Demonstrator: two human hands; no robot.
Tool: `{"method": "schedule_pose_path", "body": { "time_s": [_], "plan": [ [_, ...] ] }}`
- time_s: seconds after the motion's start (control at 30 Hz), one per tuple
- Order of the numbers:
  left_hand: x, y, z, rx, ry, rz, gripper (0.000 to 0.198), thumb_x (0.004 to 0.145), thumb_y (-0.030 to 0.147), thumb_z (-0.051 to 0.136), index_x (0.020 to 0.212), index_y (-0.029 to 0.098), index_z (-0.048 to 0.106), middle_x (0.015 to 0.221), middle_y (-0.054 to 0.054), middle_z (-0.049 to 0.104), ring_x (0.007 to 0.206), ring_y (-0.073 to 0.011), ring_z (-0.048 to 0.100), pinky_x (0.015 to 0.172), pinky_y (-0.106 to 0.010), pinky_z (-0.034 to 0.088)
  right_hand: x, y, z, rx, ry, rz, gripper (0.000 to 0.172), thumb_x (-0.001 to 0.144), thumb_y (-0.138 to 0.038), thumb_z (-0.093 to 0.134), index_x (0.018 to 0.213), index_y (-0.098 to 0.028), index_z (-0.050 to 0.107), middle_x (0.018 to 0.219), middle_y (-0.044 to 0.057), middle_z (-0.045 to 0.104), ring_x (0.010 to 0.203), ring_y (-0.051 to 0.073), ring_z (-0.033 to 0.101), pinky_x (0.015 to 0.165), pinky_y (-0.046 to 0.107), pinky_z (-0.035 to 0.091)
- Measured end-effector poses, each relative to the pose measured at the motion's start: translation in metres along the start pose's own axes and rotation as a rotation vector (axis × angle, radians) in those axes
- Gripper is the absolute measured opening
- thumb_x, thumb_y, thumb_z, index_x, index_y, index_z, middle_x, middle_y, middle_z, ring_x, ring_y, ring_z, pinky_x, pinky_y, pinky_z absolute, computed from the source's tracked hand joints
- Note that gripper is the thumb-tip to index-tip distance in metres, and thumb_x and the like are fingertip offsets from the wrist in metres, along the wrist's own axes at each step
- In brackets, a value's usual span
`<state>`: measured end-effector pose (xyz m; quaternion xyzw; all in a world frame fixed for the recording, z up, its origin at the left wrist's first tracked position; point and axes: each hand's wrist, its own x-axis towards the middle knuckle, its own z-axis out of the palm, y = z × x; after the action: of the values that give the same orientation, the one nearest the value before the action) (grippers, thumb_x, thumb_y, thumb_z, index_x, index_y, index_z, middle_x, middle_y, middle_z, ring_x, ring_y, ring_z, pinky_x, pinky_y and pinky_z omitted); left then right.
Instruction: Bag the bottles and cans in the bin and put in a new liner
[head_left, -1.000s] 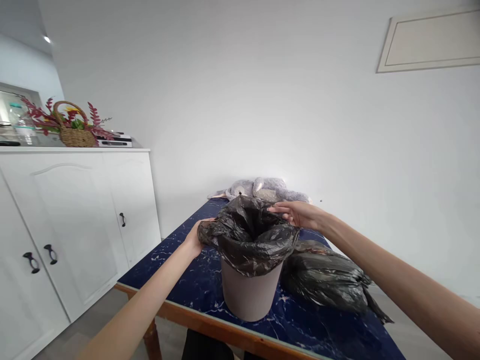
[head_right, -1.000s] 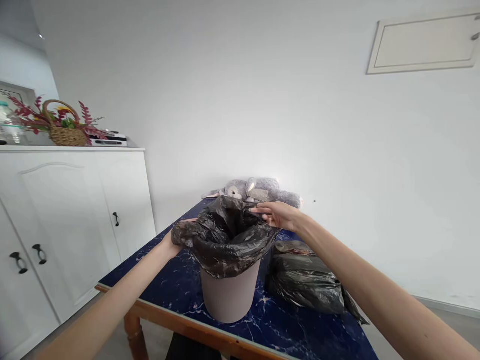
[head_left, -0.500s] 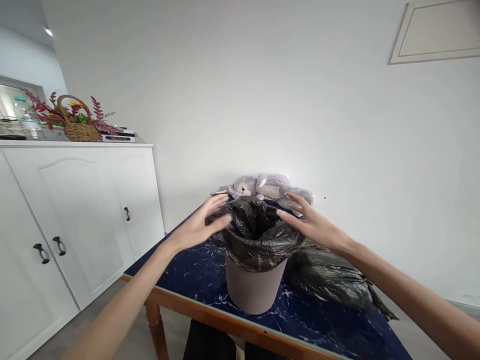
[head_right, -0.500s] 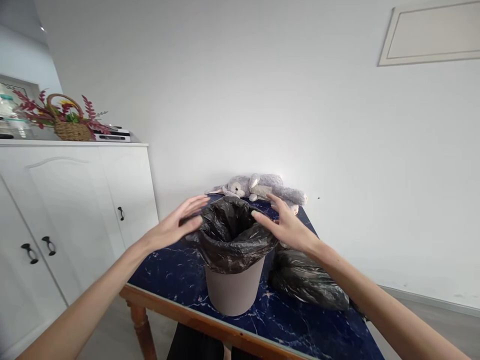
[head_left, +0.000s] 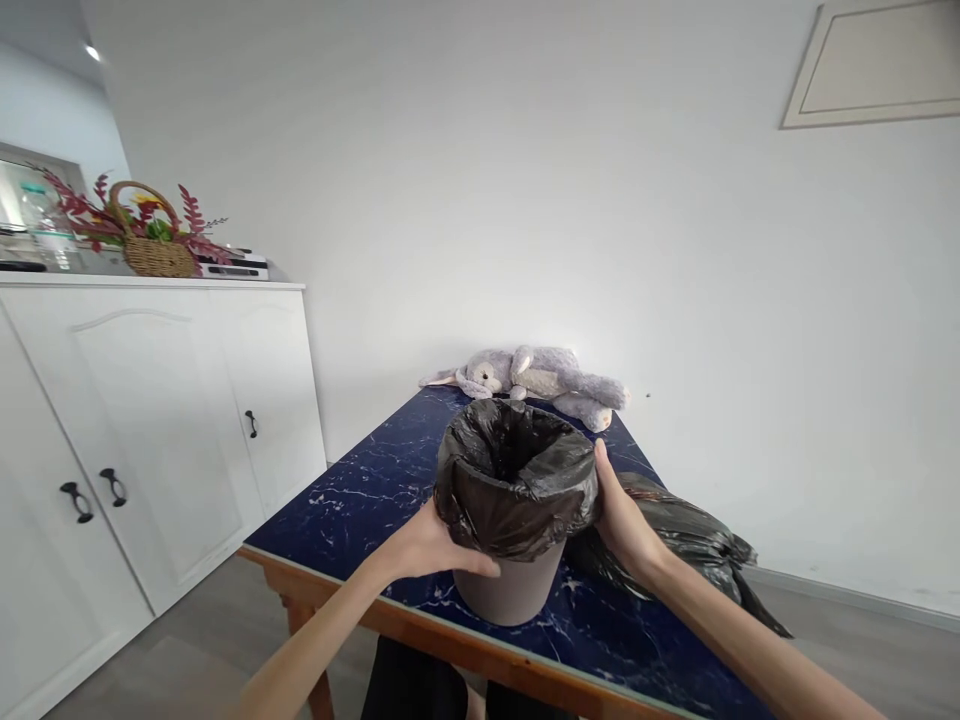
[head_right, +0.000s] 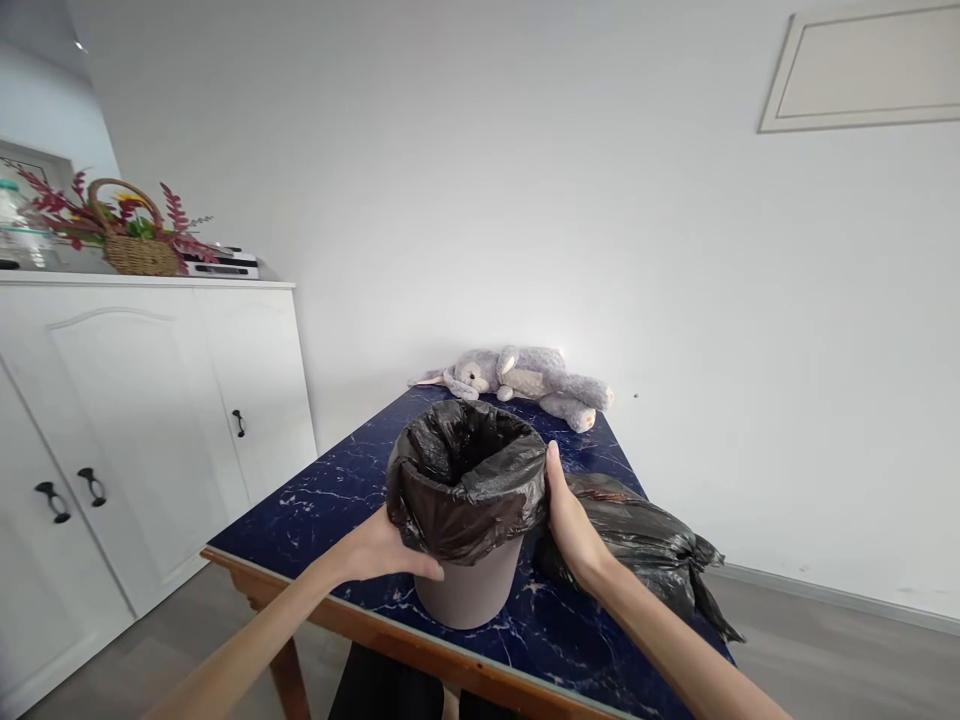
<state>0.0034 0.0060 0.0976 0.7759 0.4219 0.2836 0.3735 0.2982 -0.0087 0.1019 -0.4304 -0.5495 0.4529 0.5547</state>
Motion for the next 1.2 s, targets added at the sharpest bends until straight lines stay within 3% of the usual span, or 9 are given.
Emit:
{"method": "schedule_pose_path", "body": {
  "time_s": [0.07,0.17,0.27,0.33,0.4,0.57,0.87,1.03,1.2],
  "plan": [
    [-0.006,-0.018,-0.004,0.086,-0.042,-0.028,0.154,0.059,0.063,0.097,0.173,0.033,-0.002,0.175,-0.015,0.027,0.157,-0.0505,0.029,0.126,-0.067,0.034,-0.005,-0.016,-0.008,-0.094,0.050,0.031,0.083,0.100,-0.083,0.030,0.164,-0.032,0.043,0.170,0.000,0.041,0.159,0.031,0.035,0.132,0.054,0.028],
    [-0.011,-0.053,-0.018,0.114,-0.025,-0.032,0.152,0.060,0.066,0.096,0.173,0.029,0.001,0.178,-0.015,0.019,0.161,-0.0479,0.019,0.128,-0.064,0.029,-0.019,-0.051,-0.017,-0.439,0.124,-0.256,0.069,0.104,-0.073,0.041,0.160,-0.034,0.046,0.170,0.001,0.042,0.159,0.031,0.034,0.133,0.055,0.023],
    [-0.012,-0.087,-0.033,0.079,0.069,-0.051,0.129,0.074,0.072,0.083,0.173,0.027,0.014,0.175,-0.015,0.028,0.159,-0.0422,0.030,0.127,-0.057,0.035,-0.030,-0.076,-0.016,-0.753,-0.089,-0.557,0.051,0.106,-0.060,0.051,0.150,-0.034,0.058,0.159,0.005,0.055,0.153,0.031,0.044,0.129,0.055,0.033],
    [-0.012,-0.105,-0.038,0.118,0.188,-0.119,0.104,0.088,0.077,0.065,0.170,0.030,0.024,0.171,-0.013,0.039,0.155,-0.0402,0.040,0.123,-0.054,0.042,-0.031,-0.083,-0.010,-0.859,-0.249,-0.680,0.039,0.106,-0.054,0.056,0.135,-0.031,0.067,0.143,0.008,0.068,0.141,0.030,0.056,0.127,0.056,0.036],
    [-0.010,-0.117,-0.039,0.213,0.263,-0.189,0.089,0.096,0.079,0.048,0.168,0.029,0.031,0.164,-0.014,0.050,0.150,-0.0416,0.048,0.116,-0.055,0.048,-0.025,-0.085,-0.004,-0.897,-0.303,-0.750,0.032,0.105,-0.054,0.058,0.116,-0.028,0.073,0.121,0.009,0.075,0.124,0.030,0.065,0.121,0.057,0.041],
    [-0.005,-0.133,-0.028,0.531,0.236,-0.073,0.082,0.098,0.076,0.048,0.160,0.022,0.047,0.165,-0.017,0.048,0.154,-0.0438,0.041,0.122,-0.058,0.041,0.018,-0.079,0.001,-1.001,-0.285,-0.641,0.046,0.100,-0.068,0.058,0.088,-0.026,0.071,0.089,0.009,0.073,0.097,0.031,0.067,0.098,0.050,0.054],
    [-0.008,-0.141,-0.025,0.656,0.200,-0.092,0.074,0.105,0.069,0.040,0.161,0.022,0.046,0.170,-0.014,0.040,0.158,-0.0409,0.034,0.125,-0.057,0.038,0.127,-0.063,-0.042,-1.172,-0.132,-0.480,0.033,0.099,-0.050,0.064,0.116,-0.027,0.080,0.116,0.007,0.081,0.107,0.032,0.074,0.095,0.044,0.057],
    [-0.008,-0.144,-0.022,0.675,0.222,-0.035,0.067,0.108,0.062,0.038,0.159,0.021,0.048,0.169,-0.014,0.042,0.159,-0.0378,0.034,0.128,-0.056,0.035,0.145,-0.057,-0.087,-1.276,-0.041,-0.406,0.037,0.098,-0.047,0.064,0.121,-0.024,0.081,0.123,0.009,0.080,0.116,0.035,0.073,0.102,0.045,0.054],
    [-0.008,-0.144,-0.020,0.689,0.212,-0.022,0.063,0.108,0.058,0.039,0.158,0.020,0.049,0.169,-0.013,0.042,0.159,-0.0359,0.033,0.130,-0.056,0.031,0.139,-0.051,-0.133,-1.381,0.079,-0.306,0.040,0.097,-0.049,0.063,0.122,-0.023,0.081,0.117,0.011,0.081,0.107,0.036,0.075,0.090,0.043,0.057]
  ]
}}
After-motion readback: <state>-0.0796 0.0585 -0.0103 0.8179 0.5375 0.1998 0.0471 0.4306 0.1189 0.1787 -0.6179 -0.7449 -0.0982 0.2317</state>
